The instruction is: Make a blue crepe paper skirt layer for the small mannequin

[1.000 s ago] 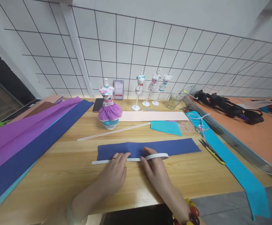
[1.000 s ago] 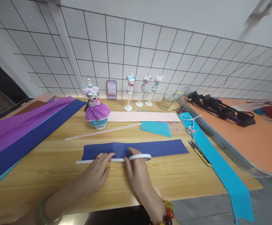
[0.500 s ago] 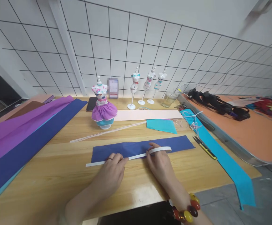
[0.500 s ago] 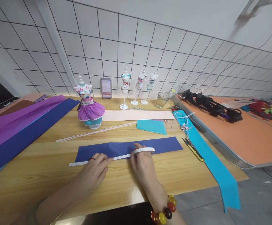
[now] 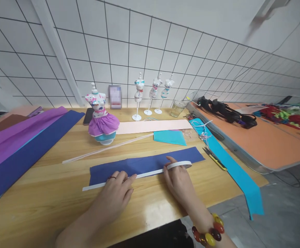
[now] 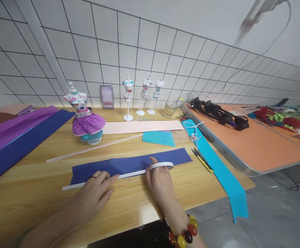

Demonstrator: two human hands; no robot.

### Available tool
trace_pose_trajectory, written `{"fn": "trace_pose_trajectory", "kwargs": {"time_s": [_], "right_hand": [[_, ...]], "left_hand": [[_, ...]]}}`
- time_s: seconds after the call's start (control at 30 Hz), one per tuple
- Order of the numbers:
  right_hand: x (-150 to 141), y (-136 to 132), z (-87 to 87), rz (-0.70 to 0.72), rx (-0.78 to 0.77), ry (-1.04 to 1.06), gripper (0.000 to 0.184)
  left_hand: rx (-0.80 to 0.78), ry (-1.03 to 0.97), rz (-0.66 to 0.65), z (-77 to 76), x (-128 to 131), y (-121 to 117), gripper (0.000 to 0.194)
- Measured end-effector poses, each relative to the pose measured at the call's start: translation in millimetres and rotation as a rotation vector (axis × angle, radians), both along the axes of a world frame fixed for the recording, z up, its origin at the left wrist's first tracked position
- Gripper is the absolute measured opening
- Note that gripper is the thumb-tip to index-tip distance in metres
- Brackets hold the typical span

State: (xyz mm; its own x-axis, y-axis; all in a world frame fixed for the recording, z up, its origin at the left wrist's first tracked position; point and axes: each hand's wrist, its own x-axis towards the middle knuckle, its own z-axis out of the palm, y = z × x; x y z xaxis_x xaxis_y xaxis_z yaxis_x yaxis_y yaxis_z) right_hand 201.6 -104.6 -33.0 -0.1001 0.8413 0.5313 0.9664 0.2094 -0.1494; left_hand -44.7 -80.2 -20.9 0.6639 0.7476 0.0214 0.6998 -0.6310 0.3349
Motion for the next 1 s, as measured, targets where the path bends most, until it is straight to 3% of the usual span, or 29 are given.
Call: {"fn": "trace_pose_trajectory", "kwargs": {"time_s": [0.47,1.0], "right_hand": [[8.0,2.7,-9.9,-0.034,-0.052,-0.09,0.032],[6.5,6.9,-15.1,-0.071,0.028,-0.091,0.029]], "left_hand": [[-0.031,0.11,0.009,5.2,6.9,2.7,0.041],[-0.04,0.226,0.018,13.0,13.3,4.5,0.042]]}}
